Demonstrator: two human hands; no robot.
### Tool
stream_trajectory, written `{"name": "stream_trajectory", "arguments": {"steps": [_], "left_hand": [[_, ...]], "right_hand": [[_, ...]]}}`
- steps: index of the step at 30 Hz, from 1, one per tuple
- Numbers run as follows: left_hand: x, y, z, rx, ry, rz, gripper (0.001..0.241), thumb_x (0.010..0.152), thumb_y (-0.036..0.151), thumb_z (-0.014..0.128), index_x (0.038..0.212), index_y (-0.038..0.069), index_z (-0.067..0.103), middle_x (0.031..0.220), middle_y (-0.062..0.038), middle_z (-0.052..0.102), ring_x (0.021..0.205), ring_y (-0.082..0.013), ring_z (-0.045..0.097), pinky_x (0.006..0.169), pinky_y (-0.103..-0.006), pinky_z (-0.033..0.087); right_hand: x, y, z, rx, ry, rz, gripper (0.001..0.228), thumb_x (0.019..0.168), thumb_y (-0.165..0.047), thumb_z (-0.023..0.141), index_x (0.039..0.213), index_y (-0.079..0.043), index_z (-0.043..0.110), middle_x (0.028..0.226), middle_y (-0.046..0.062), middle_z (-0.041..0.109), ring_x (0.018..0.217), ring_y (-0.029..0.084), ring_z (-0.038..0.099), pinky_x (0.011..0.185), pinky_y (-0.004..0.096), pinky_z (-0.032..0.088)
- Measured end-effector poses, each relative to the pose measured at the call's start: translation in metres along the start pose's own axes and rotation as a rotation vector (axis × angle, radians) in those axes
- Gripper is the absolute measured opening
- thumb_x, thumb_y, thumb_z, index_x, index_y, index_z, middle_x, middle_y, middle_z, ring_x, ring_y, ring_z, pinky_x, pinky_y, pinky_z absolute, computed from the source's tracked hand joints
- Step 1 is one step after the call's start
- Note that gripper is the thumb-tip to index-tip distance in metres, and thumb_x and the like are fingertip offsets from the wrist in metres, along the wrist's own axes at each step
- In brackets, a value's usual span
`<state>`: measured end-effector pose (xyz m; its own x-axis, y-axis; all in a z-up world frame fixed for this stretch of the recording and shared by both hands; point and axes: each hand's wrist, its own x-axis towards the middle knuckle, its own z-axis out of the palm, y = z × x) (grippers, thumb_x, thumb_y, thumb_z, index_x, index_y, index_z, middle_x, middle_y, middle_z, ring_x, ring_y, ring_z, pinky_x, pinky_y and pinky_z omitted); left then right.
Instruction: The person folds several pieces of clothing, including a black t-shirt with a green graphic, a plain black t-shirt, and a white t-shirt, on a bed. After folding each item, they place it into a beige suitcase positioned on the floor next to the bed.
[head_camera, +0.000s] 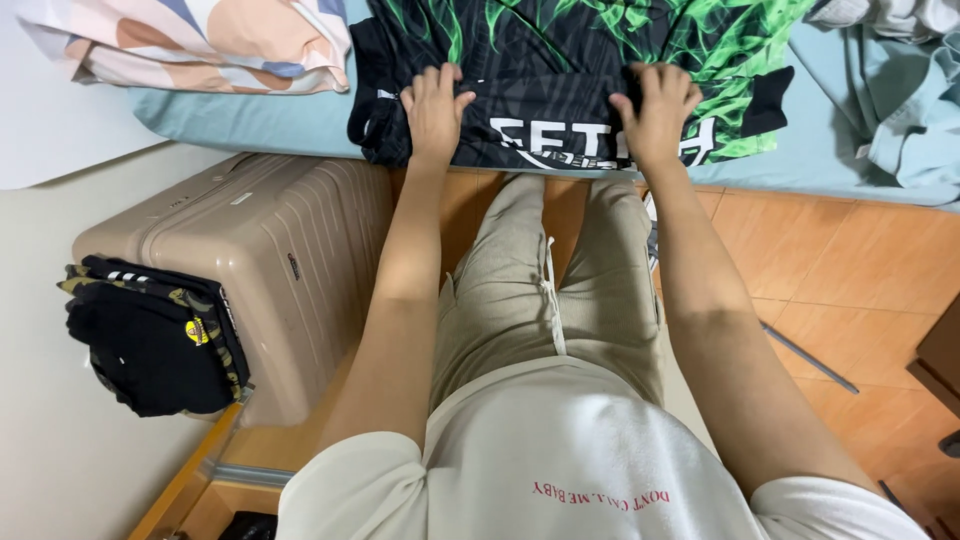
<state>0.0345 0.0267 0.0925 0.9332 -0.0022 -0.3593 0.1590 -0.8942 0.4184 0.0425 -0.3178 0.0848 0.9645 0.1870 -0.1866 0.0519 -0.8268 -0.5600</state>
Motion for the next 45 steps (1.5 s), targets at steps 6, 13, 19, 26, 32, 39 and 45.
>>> {"name": "stream_trajectory", "arguments": {"steps": [6,13,19,26,32,39,45], "left_hand": [[-0.024,0.078,0.042,-0.001,0.381,0.018,0.055,0.095,0.043,0.072,0.132,0.007,0.054,0.133,-0.011,0.054,0.13,-0.0327,0.048,0.113,-0.0528,0.032],[-0.059,0.17,0.109,-0.092,0.128,0.191,0.069,0.094,0.047,0.071,0.151,0.014,0.047,0.159,-0.008,0.041,0.152,-0.0334,0.03,0.124,-0.0596,0.018],[-0.062,0.199,0.146,-0.055,0.014,0.163,0.081,0.09,0.057,0.068,0.158,0.021,0.04,0.165,-0.009,0.031,0.154,-0.0359,0.023,0.122,-0.0642,0.012],[-0.058,0.224,0.162,-0.057,0.115,0.107,0.084,0.092,0.065,0.062,0.157,0.019,0.037,0.165,-0.01,0.029,0.155,-0.0361,0.02,0.124,-0.0659,0.009],[-0.055,0.247,0.183,-0.018,0.159,0.147,0.073,0.103,0.06,0.056,0.163,0.025,0.034,0.171,-0.006,0.026,0.159,-0.0351,0.018,0.127,-0.0644,0.009],[-0.044,0.25,0.192,0.005,0.095,0.118,0.074,0.101,0.065,0.048,0.162,0.027,0.033,0.17,-0.006,0.025,0.157,-0.0361,0.018,0.124,-0.0663,0.009],[-0.016,0.234,0.18,0.042,0.21,0.019,0.066,0.104,0.059,0.047,0.16,0.029,0.034,0.168,-0.003,0.03,0.157,-0.034,0.021,0.125,-0.0664,0.008]], "right_hand": [[-0.042,0.075,-0.02,-0.101,0.451,0.344,0.051,0.102,-0.02,0.08,0.146,-0.015,0.055,0.149,0.013,0.047,0.14,0.035,0.039,0.112,0.054,0.023],[-0.066,0.152,-0.054,0.031,0.303,0.774,0.045,0.088,-0.024,0.084,0.121,-0.01,0.056,0.117,0.01,0.065,0.117,0.035,0.049,0.097,0.059,0.028],[-0.107,0.191,-0.062,0.165,0.348,0.694,0.027,0.092,-0.015,0.08,0.103,-0.003,0.058,0.098,0.014,0.067,0.091,0.032,0.058,0.088,0.045,0.047],[-0.091,0.207,-0.055,0.248,0.434,0.298,0.043,0.089,-0.016,0.089,0.117,0.005,0.064,0.104,0.019,0.065,0.092,0.032,0.061,0.085,0.038,0.049],[-0.081,0.202,-0.063,0.466,0.223,0.485,0.029,0.091,-0.02,0.084,0.101,0.002,0.068,0.089,0.013,0.075,0.078,0.023,0.068,0.075,0.034,0.053],[-0.111,0.18,-0.088,0.202,0.243,0.66,0.036,0.094,-0.017,0.079,0.119,0.002,0.062,0.107,0.021,0.068,0.1,0.03,0.063,0.093,0.04,0.047],[-0.028,0.105,-0.077,-0.061,0.282,-0.033,0.067,0.099,-0.009,0.074,0.156,-0.004,0.04,0.159,0.022,0.038,0.152,0.04,0.033,0.125,0.054,0.025]]}}
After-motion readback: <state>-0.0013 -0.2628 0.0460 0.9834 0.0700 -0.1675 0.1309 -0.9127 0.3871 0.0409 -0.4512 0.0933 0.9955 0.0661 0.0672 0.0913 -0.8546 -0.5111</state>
